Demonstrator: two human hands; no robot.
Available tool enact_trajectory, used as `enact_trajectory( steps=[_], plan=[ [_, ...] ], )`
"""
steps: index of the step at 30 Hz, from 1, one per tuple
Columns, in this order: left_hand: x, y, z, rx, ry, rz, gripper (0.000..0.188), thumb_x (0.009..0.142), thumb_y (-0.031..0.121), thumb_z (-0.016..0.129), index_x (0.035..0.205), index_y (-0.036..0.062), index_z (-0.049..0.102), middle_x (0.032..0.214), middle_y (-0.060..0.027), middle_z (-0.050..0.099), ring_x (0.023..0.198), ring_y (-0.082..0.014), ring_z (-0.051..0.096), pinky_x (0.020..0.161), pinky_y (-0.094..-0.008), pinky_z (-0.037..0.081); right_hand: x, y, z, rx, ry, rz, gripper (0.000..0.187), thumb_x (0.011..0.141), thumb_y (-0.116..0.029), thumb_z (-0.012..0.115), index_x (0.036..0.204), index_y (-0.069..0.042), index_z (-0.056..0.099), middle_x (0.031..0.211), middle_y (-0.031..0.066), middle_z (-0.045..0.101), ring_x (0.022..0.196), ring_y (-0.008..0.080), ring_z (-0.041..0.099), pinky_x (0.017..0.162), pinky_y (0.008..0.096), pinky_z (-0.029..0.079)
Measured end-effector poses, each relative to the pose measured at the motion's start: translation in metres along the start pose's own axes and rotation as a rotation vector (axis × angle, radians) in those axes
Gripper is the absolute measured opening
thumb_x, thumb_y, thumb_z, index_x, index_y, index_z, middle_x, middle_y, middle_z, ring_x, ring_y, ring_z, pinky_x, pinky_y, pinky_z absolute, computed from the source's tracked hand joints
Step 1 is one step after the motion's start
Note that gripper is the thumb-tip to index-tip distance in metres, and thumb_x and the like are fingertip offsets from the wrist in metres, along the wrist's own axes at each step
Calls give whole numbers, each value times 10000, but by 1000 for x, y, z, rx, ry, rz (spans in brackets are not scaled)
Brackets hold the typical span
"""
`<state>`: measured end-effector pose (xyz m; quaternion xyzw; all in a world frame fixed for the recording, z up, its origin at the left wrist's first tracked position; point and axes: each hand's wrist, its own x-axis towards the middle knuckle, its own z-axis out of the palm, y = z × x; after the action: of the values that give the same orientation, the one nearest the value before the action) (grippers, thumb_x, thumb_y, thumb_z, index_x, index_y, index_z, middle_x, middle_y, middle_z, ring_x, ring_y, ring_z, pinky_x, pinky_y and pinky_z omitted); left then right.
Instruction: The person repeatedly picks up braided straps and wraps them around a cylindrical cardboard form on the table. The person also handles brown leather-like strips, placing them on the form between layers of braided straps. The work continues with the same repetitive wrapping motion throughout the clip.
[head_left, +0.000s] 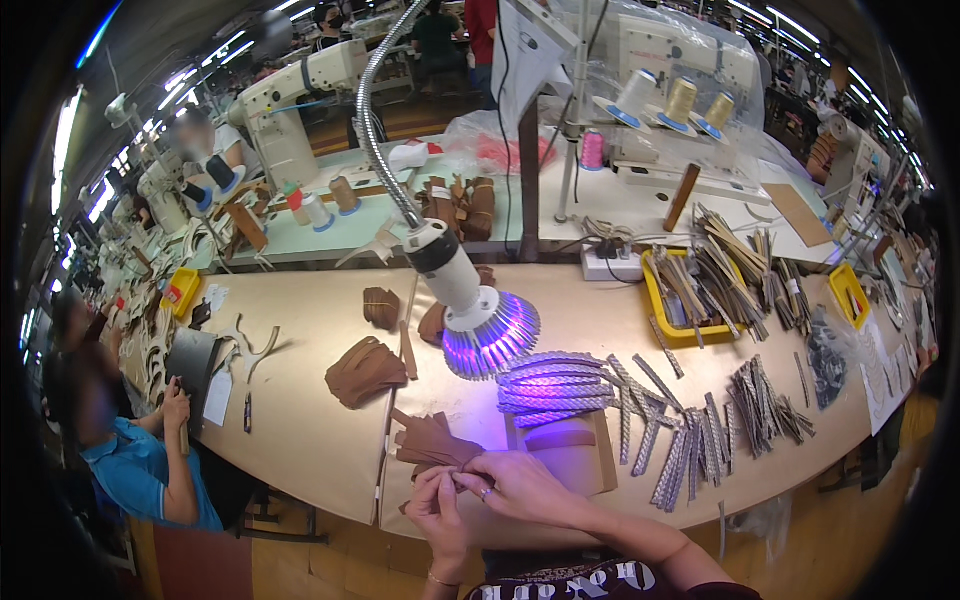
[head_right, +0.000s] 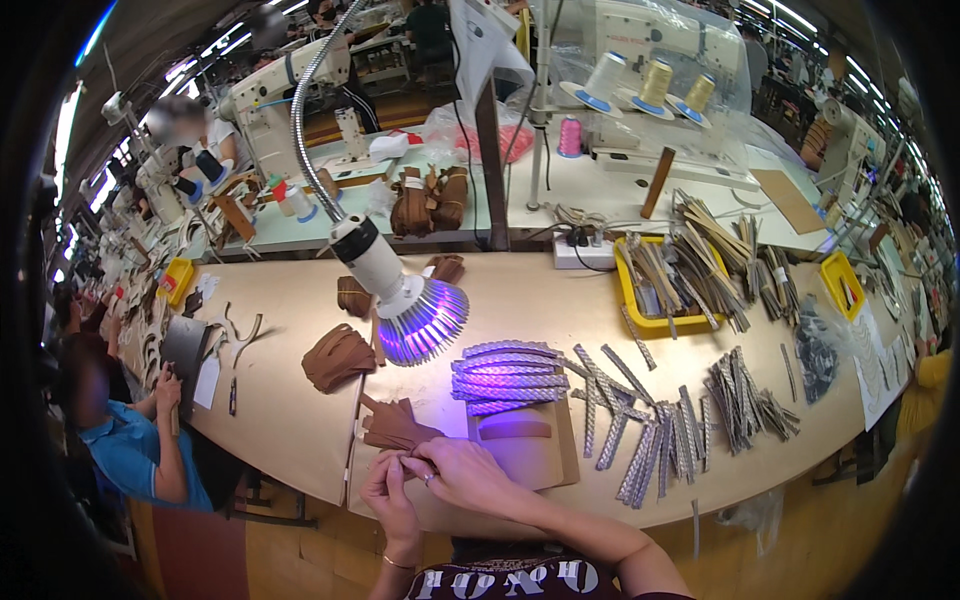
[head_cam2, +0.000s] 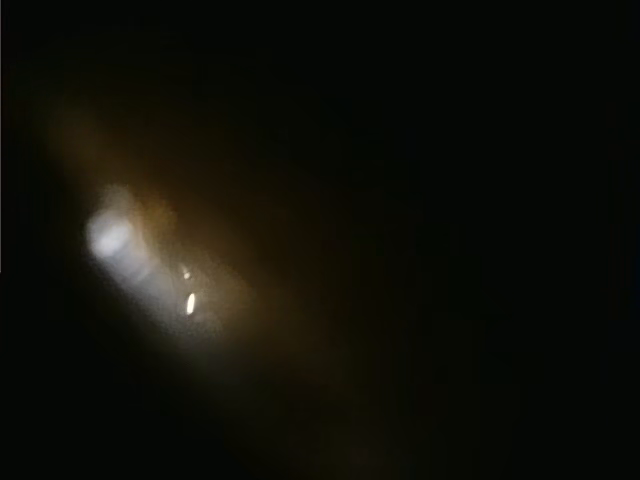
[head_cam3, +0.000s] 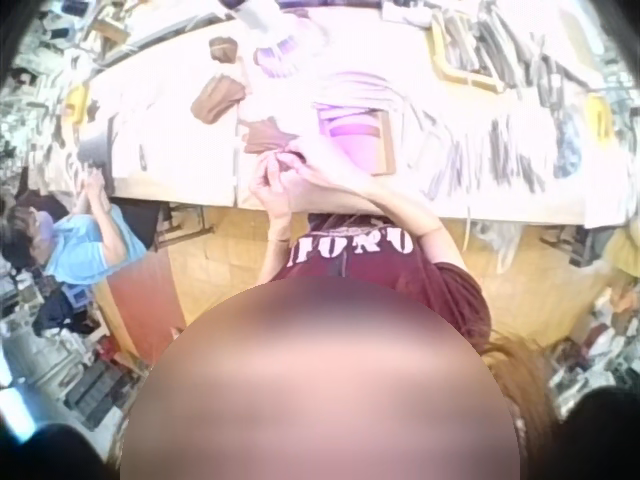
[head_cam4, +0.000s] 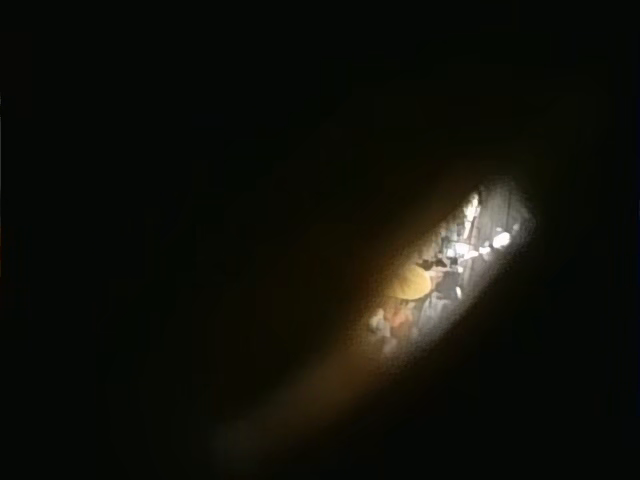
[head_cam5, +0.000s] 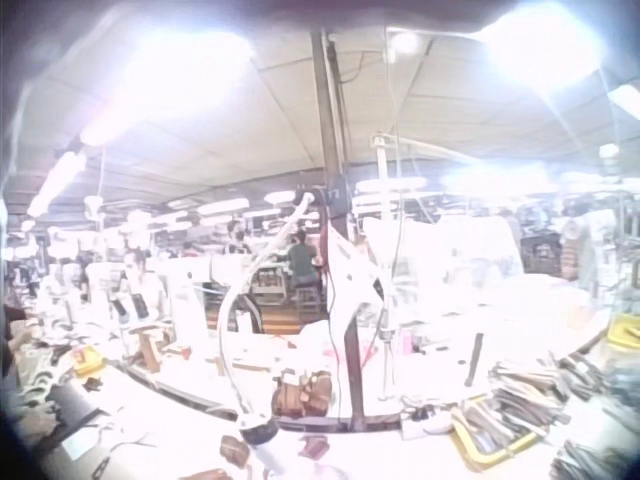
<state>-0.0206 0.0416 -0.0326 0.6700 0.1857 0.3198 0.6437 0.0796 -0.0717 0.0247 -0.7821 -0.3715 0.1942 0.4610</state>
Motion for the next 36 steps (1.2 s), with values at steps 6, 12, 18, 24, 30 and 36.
enact_trajectory(
  steps=[6, 12, 18, 24, 30, 36],
  plan=[
    [11, 6, -3, -189, -66, -182, 181, 966, 7, 525, 1008, -82, 676, 1078, -97, 605, 875, -124, 607, 768, -254, 530, -5, -1, -7, 4, -7, 65, 244, 935, -232, 567, 968, -8, 655, 919, 185, 667, 875, 390, 639, 751, 492, 502],
    [10, 11, -2, -178, -72, -159, 202, 972, 28, 503, 1005, -75, 674, 1062, -102, 613, 956, -150, 605, 806, -286, 539, -8, -5, -9, 82, 4, 55, 264, 942, -241, 579, 995, 10, 645, 935, 188, 662, 854, 374, 637, 753, 456, 502],
    [4, 28, 2, -85, -103, -66, 195, 946, 1, 538, 1034, -72, 695, 1080, -117, 627, 970, -155, 601, 854, -284, 494, -17, -15, -17, 94, -15, 45, 273, 912, -224, 691, 1037, 15, 654, 844, 106, 655, 707, 187, 607, 640, 307, 487],
    [1, 44, 2, 46, -259, 125, 217, 912, -10, 570, 1079, -58, 701, 1100, -136, 629, 1008, -181, 609, 893, -286, 488, -32, -13, -26, 312, -17, 140, 253, 960, -224, 628, 1043, 13, 663, 883, 142, 666, 750, 242, 639, 662, 335, 493],
    [3, 36, 1, -6, -449, 5, 234, 900, 42, 649, 1120, -20, 699, 1055, -112, 660, 964, -193, 629, 863, -298, 491, -41, -3, -33, 415, -42, 128, 231, 977, -209, 612, 996, 11, 680, 805, 87, 649, 703, 165, 598, 615, 303, 470],
    [-1, 20, -2, -331, -331, -304, 251, 1015, 147, 525, 1066, -47, 675, 999, -123, 652, 953, -164, 616, 881, -307, 482, -45, 1, -40, 446, -103, 208, 238, 980, -217, 612, 948, 6, 686, 759, 76, 620, 645, 157, 560, 617, 301, 461]
  ],
)
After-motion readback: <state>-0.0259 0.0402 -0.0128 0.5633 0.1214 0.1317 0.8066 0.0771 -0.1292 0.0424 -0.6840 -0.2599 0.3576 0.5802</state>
